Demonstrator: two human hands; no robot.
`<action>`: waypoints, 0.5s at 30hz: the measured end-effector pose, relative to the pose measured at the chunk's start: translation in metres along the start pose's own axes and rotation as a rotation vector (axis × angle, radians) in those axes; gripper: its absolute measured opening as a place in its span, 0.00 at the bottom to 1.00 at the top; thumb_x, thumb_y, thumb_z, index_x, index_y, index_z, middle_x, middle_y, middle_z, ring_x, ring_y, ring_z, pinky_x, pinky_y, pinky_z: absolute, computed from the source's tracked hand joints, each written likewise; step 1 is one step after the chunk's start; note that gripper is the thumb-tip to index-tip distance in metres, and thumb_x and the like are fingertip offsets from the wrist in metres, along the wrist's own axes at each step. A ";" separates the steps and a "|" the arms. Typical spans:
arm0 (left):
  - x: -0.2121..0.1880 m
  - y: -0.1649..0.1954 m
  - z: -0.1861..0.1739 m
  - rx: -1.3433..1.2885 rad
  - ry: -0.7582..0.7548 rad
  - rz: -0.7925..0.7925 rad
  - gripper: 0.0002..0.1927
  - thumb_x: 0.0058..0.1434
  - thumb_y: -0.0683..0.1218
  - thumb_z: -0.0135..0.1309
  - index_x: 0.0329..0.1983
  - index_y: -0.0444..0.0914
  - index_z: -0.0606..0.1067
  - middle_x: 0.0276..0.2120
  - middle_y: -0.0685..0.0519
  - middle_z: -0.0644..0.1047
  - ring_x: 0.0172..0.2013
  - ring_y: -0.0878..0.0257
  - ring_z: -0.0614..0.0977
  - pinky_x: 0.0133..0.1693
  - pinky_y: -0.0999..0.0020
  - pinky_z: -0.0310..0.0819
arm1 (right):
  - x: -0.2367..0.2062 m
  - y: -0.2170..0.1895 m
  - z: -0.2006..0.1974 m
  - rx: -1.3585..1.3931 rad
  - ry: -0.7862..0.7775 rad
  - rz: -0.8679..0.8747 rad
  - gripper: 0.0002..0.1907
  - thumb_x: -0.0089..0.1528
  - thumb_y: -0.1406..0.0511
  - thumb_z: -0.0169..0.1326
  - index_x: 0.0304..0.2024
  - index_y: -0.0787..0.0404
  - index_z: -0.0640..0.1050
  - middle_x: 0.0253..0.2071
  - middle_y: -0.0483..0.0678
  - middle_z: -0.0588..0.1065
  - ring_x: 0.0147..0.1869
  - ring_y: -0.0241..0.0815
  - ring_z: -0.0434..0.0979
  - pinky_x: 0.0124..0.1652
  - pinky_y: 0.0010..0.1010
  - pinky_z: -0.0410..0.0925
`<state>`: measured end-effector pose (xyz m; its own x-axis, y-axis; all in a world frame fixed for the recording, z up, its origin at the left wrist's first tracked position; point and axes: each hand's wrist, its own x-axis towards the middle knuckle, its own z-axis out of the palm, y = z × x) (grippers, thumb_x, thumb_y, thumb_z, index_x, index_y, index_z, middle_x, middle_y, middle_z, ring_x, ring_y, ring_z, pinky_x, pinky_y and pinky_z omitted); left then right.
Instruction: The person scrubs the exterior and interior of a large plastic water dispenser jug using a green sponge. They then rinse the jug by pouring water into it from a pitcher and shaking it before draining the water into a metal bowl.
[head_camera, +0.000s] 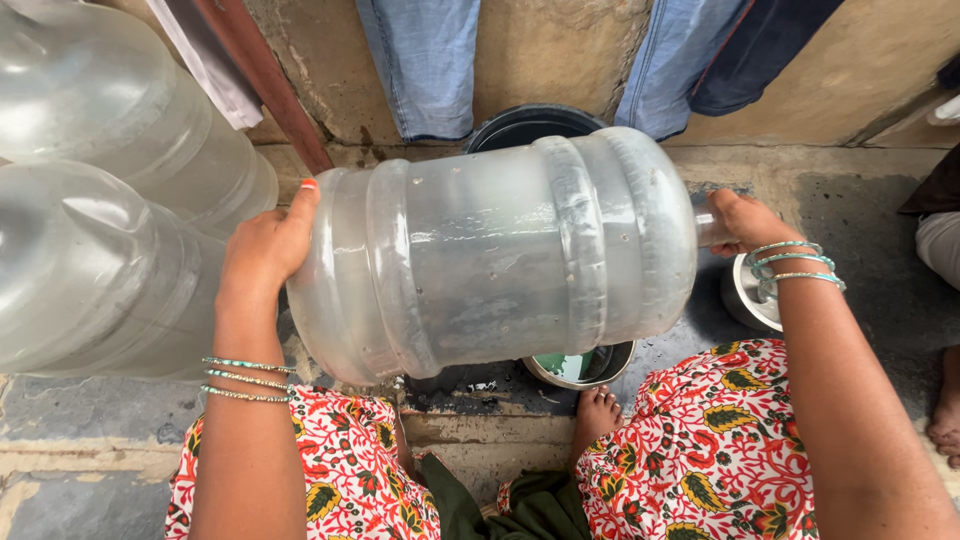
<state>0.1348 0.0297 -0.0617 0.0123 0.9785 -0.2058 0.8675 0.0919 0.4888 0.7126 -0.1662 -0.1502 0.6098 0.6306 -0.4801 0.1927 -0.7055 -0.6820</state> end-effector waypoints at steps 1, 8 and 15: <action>0.000 0.000 0.000 -0.004 0.008 0.010 0.45 0.63 0.75 0.32 0.53 0.34 0.79 0.53 0.30 0.75 0.60 0.38 0.72 0.60 0.49 0.62 | -0.001 -0.001 0.000 -0.001 0.003 0.005 0.29 0.66 0.49 0.42 0.54 0.67 0.73 0.43 0.59 0.76 0.32 0.48 0.75 0.34 0.37 0.70; 0.006 -0.006 0.003 -0.028 0.031 0.025 0.37 0.70 0.65 0.28 0.46 0.33 0.80 0.51 0.33 0.77 0.58 0.36 0.73 0.59 0.47 0.62 | -0.008 -0.007 0.001 -0.033 0.001 0.031 0.31 0.67 0.49 0.41 0.57 0.68 0.71 0.47 0.59 0.75 0.38 0.50 0.77 0.37 0.39 0.71; 0.015 -0.013 0.008 -0.044 0.100 0.041 0.36 0.70 0.65 0.31 0.45 0.32 0.80 0.50 0.33 0.77 0.55 0.34 0.74 0.56 0.46 0.64 | -0.006 -0.001 0.001 0.022 0.002 0.056 0.30 0.66 0.49 0.42 0.58 0.66 0.71 0.49 0.58 0.74 0.42 0.52 0.77 0.40 0.40 0.72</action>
<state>0.1279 0.0419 -0.0776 -0.0043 0.9950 -0.0999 0.8445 0.0571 0.5325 0.7079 -0.1686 -0.1477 0.6206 0.5897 -0.5168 0.1413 -0.7324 -0.6661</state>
